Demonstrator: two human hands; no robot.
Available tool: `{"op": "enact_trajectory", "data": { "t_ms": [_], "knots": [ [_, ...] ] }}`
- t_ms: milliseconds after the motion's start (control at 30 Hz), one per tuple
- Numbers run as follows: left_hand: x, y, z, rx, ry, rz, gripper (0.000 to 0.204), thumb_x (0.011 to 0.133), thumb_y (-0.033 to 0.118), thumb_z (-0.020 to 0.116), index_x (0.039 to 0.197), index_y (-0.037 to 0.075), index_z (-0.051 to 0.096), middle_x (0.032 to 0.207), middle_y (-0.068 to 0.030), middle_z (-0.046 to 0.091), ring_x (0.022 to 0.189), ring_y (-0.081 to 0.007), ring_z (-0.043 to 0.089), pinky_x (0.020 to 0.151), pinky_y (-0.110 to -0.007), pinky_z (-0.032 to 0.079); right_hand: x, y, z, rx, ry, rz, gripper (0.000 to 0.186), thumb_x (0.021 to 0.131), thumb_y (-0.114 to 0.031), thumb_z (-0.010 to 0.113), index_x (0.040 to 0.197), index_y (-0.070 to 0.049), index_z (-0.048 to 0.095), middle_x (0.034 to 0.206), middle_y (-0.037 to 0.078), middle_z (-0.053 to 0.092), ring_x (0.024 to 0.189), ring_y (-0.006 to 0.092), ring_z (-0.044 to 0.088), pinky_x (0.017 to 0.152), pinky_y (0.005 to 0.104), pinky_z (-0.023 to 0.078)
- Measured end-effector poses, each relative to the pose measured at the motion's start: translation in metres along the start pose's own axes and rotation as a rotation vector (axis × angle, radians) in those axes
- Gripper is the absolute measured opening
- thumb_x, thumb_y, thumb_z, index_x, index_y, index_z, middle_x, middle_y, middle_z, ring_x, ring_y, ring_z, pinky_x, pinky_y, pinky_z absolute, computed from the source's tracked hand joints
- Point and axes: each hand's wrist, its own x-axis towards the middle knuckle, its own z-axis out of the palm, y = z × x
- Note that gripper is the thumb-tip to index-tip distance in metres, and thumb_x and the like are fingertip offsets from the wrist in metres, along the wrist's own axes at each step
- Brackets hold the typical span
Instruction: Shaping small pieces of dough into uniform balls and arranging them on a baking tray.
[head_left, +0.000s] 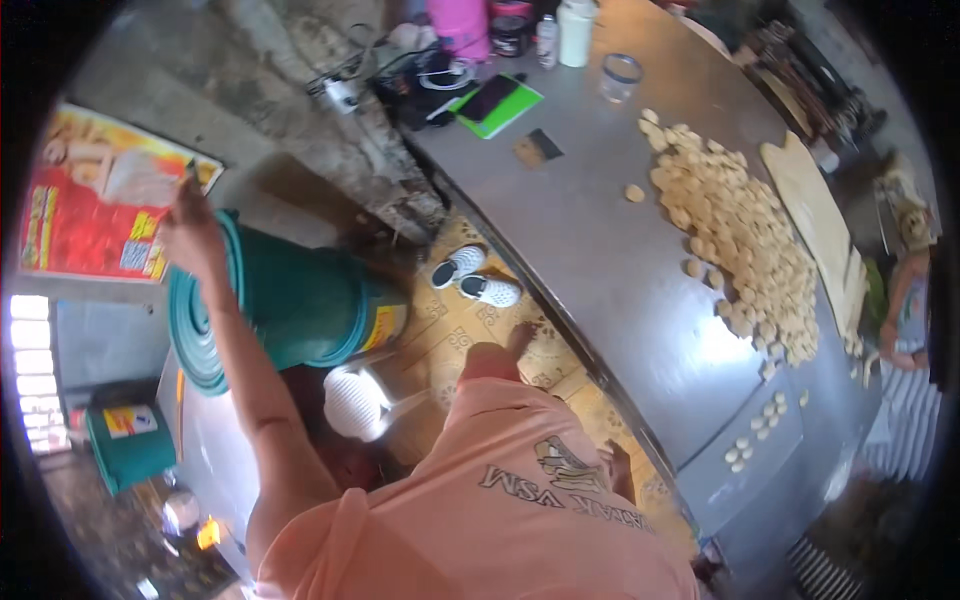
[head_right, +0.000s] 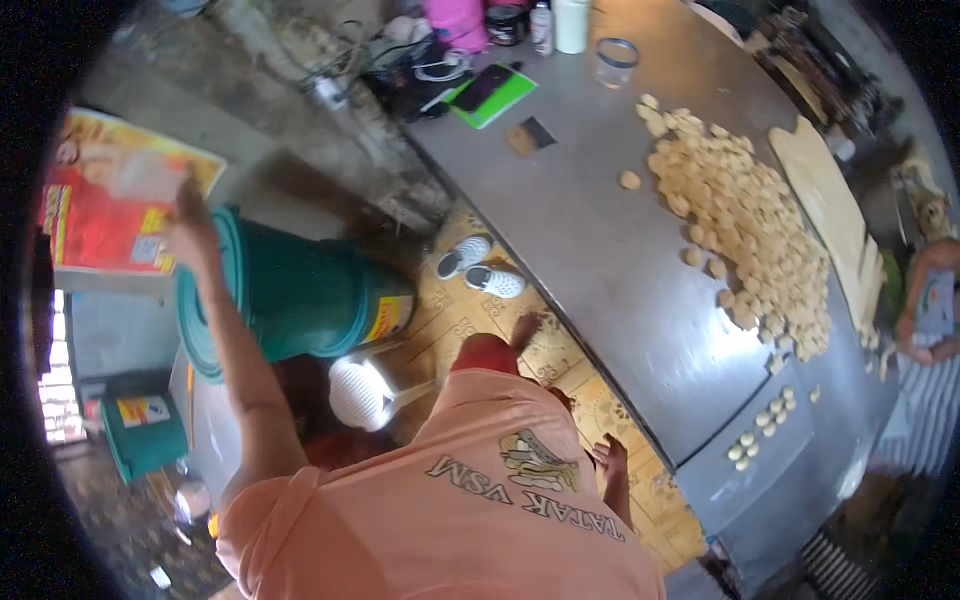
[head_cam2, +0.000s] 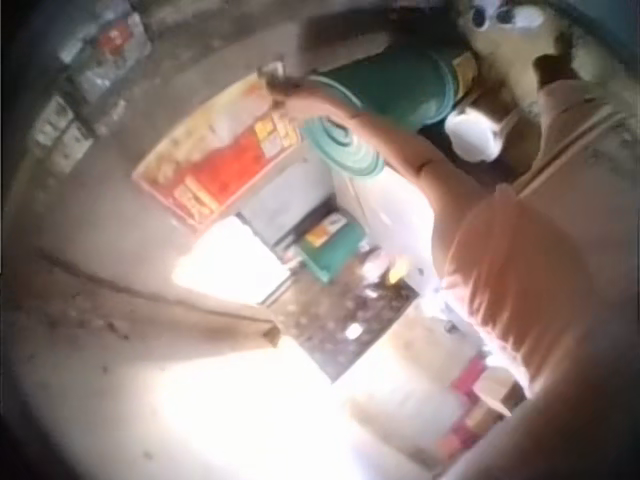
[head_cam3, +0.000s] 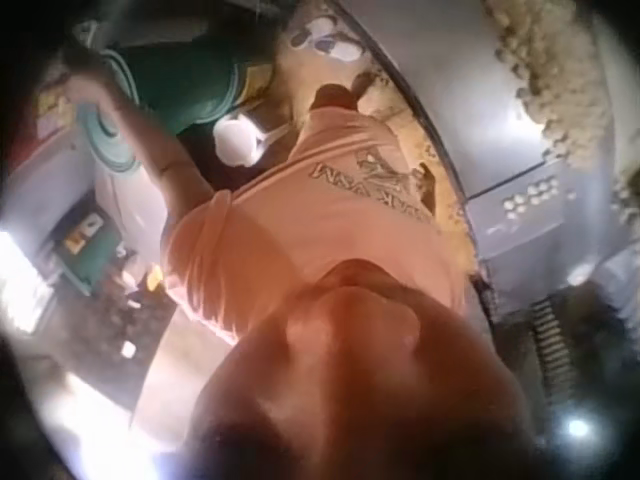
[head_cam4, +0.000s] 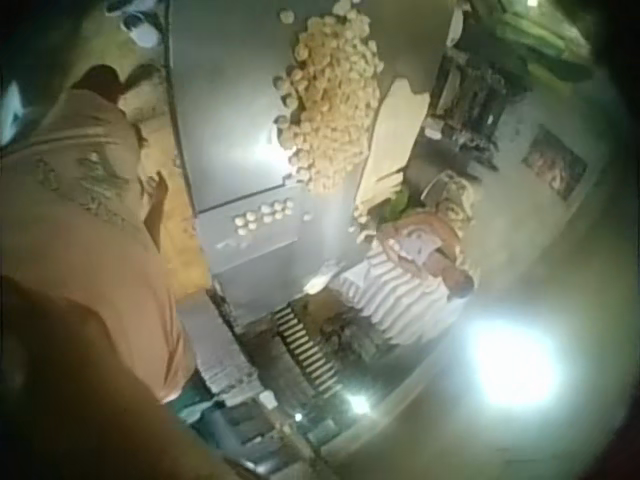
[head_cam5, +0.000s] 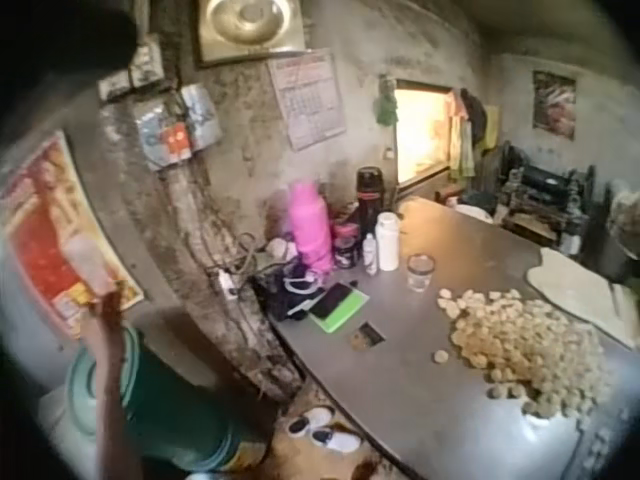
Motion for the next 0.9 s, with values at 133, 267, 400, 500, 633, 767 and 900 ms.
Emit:
{"op": "enact_trajectory", "data": {
  "t_ms": [133, 267, 400, 500, 633, 767, 900],
  "knots": [
    [-0.016, 0.062, 0.006, -0.214, 0.287, 0.082, 0.050, 0.086, 0.038, 0.084, 0.124, 0.009, 0.071, 0.117, -0.0227, 0.068, 0.111, -0.0406, 0.066, 0.089, -0.057, 0.051, -0.035, -0.072, 0.025, -0.151, -0.109, 0.237, 0.055, 0.107, -0.043, 0.055, 0.157, -0.020, 0.051, 0.137, 0.022, 0.067, 0.113, 0.0357, 0.068, 0.097, 0.0486, 0.054],
    [-0.130, 0.241, 0.051, -0.844, -0.246, 0.616, 0.054, 0.079, 0.019, 0.082, 0.129, 0.006, 0.066, 0.130, -0.0193, 0.067, 0.122, -0.0391, 0.061, 0.103, -0.055, 0.047, -0.056, -0.084, 0.060, -0.219, -0.428, 0.286, 0.074, 0.101, -0.066, 0.056, 0.162, -0.026, 0.044, 0.152, 0.023, 0.058, 0.127, 0.0454, 0.063, 0.099, 0.0627, 0.054],
    [-0.198, 0.405, 0.109, -0.683, -0.457, 0.976, 0.077, 0.087, 0.021, 0.074, 0.158, 0.012, 0.046, 0.161, -0.0223, 0.044, 0.148, -0.0380, 0.045, 0.116, -0.061, 0.038, -0.079, -0.067, 0.092, -0.304, -0.430, 0.251, 0.075, 0.100, -0.067, 0.056, 0.161, -0.026, 0.045, 0.152, 0.023, 0.058, 0.127, 0.0455, 0.063, 0.099, 0.0630, 0.054],
    [-0.210, 0.479, 0.152, -0.587, -0.590, 1.131, 0.086, 0.091, 0.019, 0.069, 0.168, 0.013, 0.031, 0.169, -0.0258, 0.033, 0.156, -0.0384, 0.036, 0.121, -0.066, 0.034, -0.099, -0.058, 0.110, -0.283, -0.376, 0.256, 0.076, 0.100, -0.068, 0.056, 0.161, -0.026, 0.045, 0.152, 0.023, 0.058, 0.127, 0.0456, 0.063, 0.099, 0.0632, 0.054],
    [-0.215, 0.509, 0.196, -0.563, -0.647, 1.267, 0.061, 0.101, 0.017, 0.056, 0.159, 0.008, 0.041, 0.152, -0.0293, 0.049, 0.141, -0.0451, 0.051, 0.109, -0.059, 0.048, -0.112, -0.045, 0.124, -0.222, -0.330, 0.258, 0.077, 0.099, -0.069, 0.057, 0.161, -0.026, 0.045, 0.152, 0.023, 0.058, 0.127, 0.0457, 0.063, 0.098, 0.0635, 0.054],
    [-0.206, 0.515, 0.213, -0.463, -0.563, 1.406, 0.056, 0.098, 0.014, 0.058, 0.153, 0.007, 0.050, 0.134, -0.0280, 0.066, 0.118, -0.0402, 0.070, 0.096, -0.054, 0.058, -0.110, -0.034, 0.134, -0.194, -0.338, 0.253, 0.078, 0.098, -0.070, 0.057, 0.161, -0.026, 0.045, 0.152, 0.022, 0.058, 0.127, 0.0458, 0.063, 0.098, 0.0637, 0.054],
    [-0.206, 0.519, 0.186, -0.594, -0.613, 1.287, 0.043, 0.104, 0.024, 0.052, 0.144, 0.009, 0.059, 0.114, -0.0213, 0.074, 0.106, -0.0390, 0.072, 0.086, -0.054, 0.059, -0.091, -0.040, 0.130, -0.187, -0.332, 0.198, 0.079, 0.098, -0.071, 0.057, 0.161, -0.026, 0.045, 0.152, 0.022, 0.058, 0.127, 0.0460, 0.063, 0.098, 0.0640, 0.054]
  ]
}}
